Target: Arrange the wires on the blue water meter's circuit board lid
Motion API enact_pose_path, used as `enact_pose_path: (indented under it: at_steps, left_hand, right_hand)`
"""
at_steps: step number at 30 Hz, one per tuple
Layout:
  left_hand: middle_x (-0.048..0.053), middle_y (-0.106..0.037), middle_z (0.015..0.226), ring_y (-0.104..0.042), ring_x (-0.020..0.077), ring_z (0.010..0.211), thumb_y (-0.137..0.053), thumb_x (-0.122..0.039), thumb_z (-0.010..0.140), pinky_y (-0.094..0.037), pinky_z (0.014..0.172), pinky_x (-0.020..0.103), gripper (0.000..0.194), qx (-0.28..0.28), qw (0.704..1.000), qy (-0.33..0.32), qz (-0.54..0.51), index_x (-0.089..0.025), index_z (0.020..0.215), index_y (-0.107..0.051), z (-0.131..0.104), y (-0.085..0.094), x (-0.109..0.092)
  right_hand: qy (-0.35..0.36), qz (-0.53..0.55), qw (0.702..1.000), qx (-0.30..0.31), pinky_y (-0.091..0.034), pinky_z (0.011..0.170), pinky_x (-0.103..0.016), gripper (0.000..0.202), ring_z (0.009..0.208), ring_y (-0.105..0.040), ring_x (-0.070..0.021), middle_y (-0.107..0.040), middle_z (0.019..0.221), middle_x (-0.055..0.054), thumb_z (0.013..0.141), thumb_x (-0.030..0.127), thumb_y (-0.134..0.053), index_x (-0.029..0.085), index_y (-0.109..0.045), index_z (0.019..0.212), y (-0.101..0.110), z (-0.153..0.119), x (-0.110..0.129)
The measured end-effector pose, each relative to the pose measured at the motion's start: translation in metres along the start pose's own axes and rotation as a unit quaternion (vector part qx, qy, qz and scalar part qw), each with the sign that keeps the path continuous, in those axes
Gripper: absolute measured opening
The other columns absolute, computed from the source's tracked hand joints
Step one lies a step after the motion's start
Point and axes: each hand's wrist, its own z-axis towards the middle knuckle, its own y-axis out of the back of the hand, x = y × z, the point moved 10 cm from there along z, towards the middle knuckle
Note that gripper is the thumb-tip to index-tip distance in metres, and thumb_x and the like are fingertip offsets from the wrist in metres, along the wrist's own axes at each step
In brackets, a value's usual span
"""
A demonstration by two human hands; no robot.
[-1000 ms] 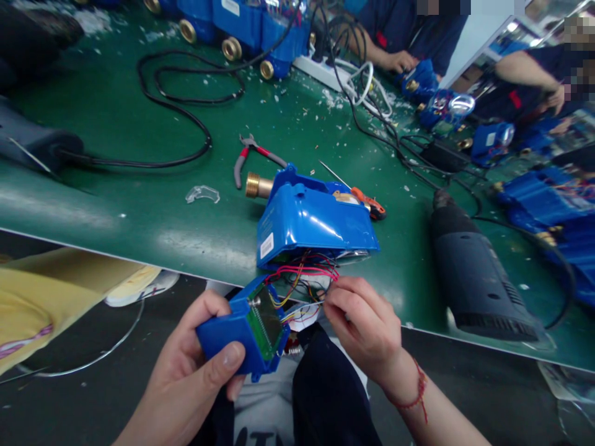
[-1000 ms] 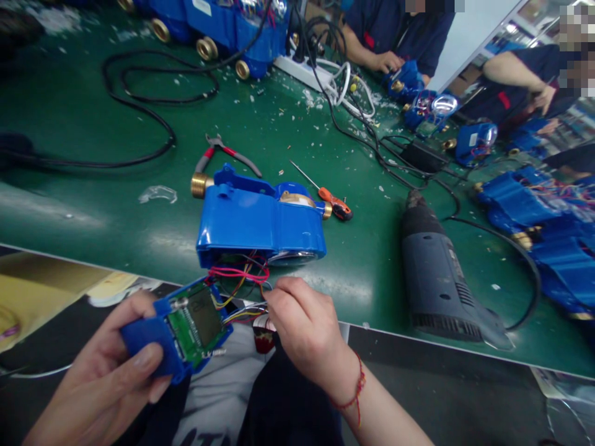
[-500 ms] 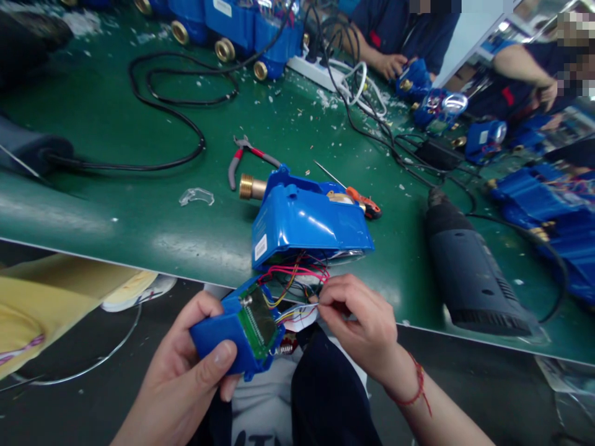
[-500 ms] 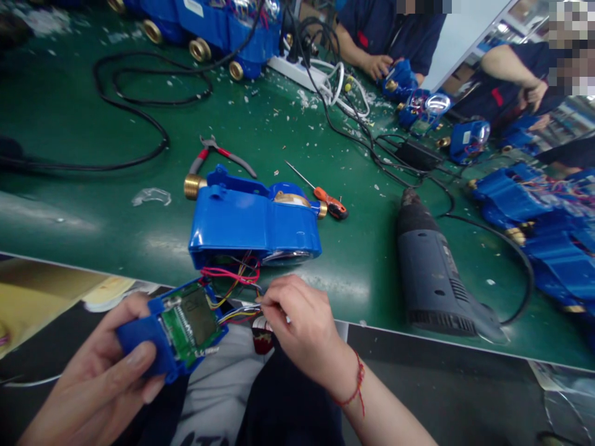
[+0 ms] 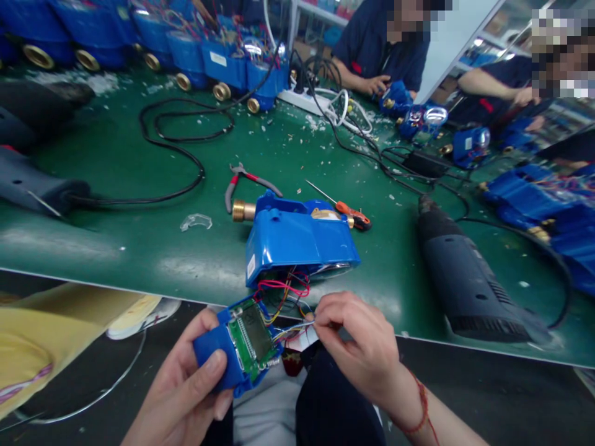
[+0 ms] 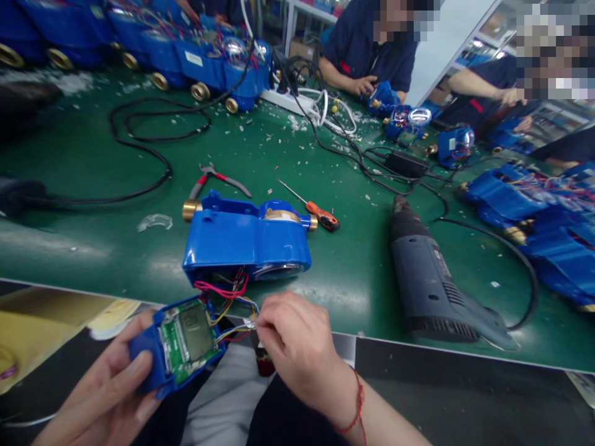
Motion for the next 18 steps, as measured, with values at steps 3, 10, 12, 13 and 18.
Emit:
enact_pose_path:
  at_steps: [3, 10, 12, 13, 18]
  left_hand:
    - [-0.009, -0.059, 0.068, -0.040, 0.0072, 0.048, -0.095, -0.043, 0.039, -0.034, 0.038, 0.015, 0.063, -0.024, 1.000, 0.003, 0.011, -0.032, 0.089, -0.058, -0.005, 0.000, 0.000]
    - [-0.004, -0.065, 0.073, -0.059, 0.0141, 0.067, -0.084, -0.052, 0.060, -0.049, 0.062, 0.022, 0.049, 0.056, 0.985, -0.039, 0.158, -0.024, 0.091, -0.059, 0.007, -0.002, 0.000]
    - [-0.001, -0.065, 0.078, -0.061, 0.0172, 0.076, -0.079, -0.053, 0.066, -0.049, 0.070, 0.025, 0.043, 0.061, 0.967, -0.096, 0.226, -0.022, 0.090, -0.061, 0.009, 0.000, -0.009]
    - [0.000, -0.065, 0.082, -0.061, 0.0182, 0.080, -0.077, -0.051, 0.069, -0.049, 0.073, 0.026, 0.040, 0.050, 0.954, -0.141, 0.260, -0.022, 0.092, -0.061, 0.008, 0.001, -0.017]
    - [-0.001, -0.060, 0.096, -0.059, 0.0158, 0.089, -0.075, -0.019, 0.072, -0.046, 0.081, 0.024, 0.033, -0.071, 0.776, -0.521, 0.348, -0.024, 0.100, -0.059, -0.051, -0.012, -0.079]
  right_hand:
    - [0.050, -0.033, 0.998, -0.023, -0.051, 0.072, -0.024, 0.014, 0.081, -0.064, -0.0133, -0.067, 0.083, -0.005, 0.088, 0.001, -0.056, 0.015, -0.056, 0.088, 0.000, -0.006, 0.009]
    - [0.071, -0.088, 0.993, -0.045, -0.047, 0.067, -0.031, 0.015, 0.077, -0.059, -0.0163, -0.066, 0.089, -0.008, 0.089, 0.003, -0.058, 0.014, -0.057, 0.099, -0.004, -0.016, 0.005]
    - [0.080, -0.106, 0.990, -0.052, -0.046, 0.065, -0.032, 0.015, 0.075, -0.057, -0.0172, -0.066, 0.089, -0.010, 0.089, 0.005, -0.058, 0.013, -0.058, 0.101, -0.006, -0.019, 0.005]
    - [0.083, -0.109, 0.989, -0.057, -0.046, 0.065, -0.032, 0.015, 0.075, -0.057, -0.0175, -0.066, 0.090, -0.010, 0.089, 0.005, -0.058, 0.013, -0.058, 0.102, -0.006, -0.020, 0.005]
    - [0.102, -0.103, 0.985, -0.094, -0.045, 0.063, -0.031, 0.016, 0.074, -0.054, -0.0170, -0.065, 0.088, -0.010, 0.087, 0.003, -0.061, 0.012, -0.059, 0.100, -0.004, -0.021, 0.011]
